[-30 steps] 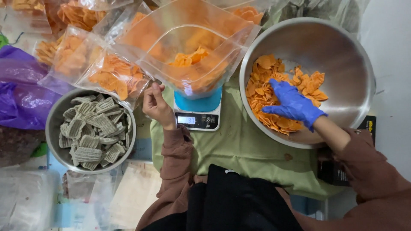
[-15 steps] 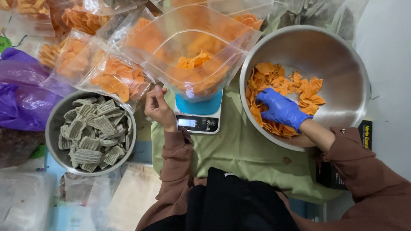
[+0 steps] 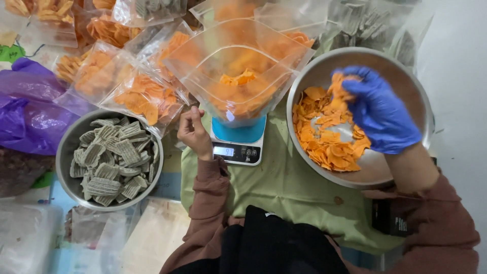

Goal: The person fills plastic bags with orange chips from a bowl, weighs them on a digital scale, and organizes them on a table alongside other bags of food.

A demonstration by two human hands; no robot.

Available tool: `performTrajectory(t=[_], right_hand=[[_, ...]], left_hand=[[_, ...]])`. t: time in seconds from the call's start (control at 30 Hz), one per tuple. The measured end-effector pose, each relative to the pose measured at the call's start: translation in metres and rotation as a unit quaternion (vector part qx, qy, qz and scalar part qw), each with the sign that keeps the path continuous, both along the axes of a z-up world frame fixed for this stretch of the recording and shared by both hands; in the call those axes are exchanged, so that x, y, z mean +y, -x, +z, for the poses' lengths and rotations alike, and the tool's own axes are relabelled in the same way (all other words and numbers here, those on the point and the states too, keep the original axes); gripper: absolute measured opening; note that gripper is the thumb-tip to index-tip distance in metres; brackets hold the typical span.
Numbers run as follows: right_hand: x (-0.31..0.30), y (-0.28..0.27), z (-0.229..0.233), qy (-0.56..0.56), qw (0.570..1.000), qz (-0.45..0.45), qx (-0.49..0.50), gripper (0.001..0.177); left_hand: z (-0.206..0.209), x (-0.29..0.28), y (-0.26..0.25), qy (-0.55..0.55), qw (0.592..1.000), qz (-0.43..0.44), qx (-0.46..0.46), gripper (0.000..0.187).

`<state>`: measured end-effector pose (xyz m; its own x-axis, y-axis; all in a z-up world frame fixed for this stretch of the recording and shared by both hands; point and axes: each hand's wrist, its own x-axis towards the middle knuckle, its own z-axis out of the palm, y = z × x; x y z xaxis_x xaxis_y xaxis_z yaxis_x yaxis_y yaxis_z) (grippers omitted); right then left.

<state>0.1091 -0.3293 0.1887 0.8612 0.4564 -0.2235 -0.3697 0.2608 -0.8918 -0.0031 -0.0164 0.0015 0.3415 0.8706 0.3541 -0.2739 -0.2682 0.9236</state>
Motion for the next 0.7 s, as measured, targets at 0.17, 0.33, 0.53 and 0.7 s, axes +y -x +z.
performTrajectory(t=[0.17, 0.33, 0.53, 0.7], right_hand=[[0.044, 0.001, 0.064, -0.092, 0.994, -0.031, -0.053, 0.018], [0.110, 0.000, 0.064, -0.134, 0.960, -0.129, -0.210, 0.040], [0.138, 0.002, 0.047, 0.070, 0.820, -0.172, -0.541, 0.059], [0.135, 0.013, 0.069, 0.155, 0.694, -0.025, -0.703, 0.019]], left_hand=[[-0.004, -0.001, 0.000, -0.018, 1.000, -0.006, 0.009, 0.027], [-0.002, 0.000, 0.000, -0.031, 0.999, 0.009, 0.017, 0.028], [-0.002, 0.000, 0.001, -0.023, 1.000, 0.007, 0.021, 0.028], [-0.003, 0.000, 0.001, -0.041, 0.999, -0.003, 0.012, 0.026]])
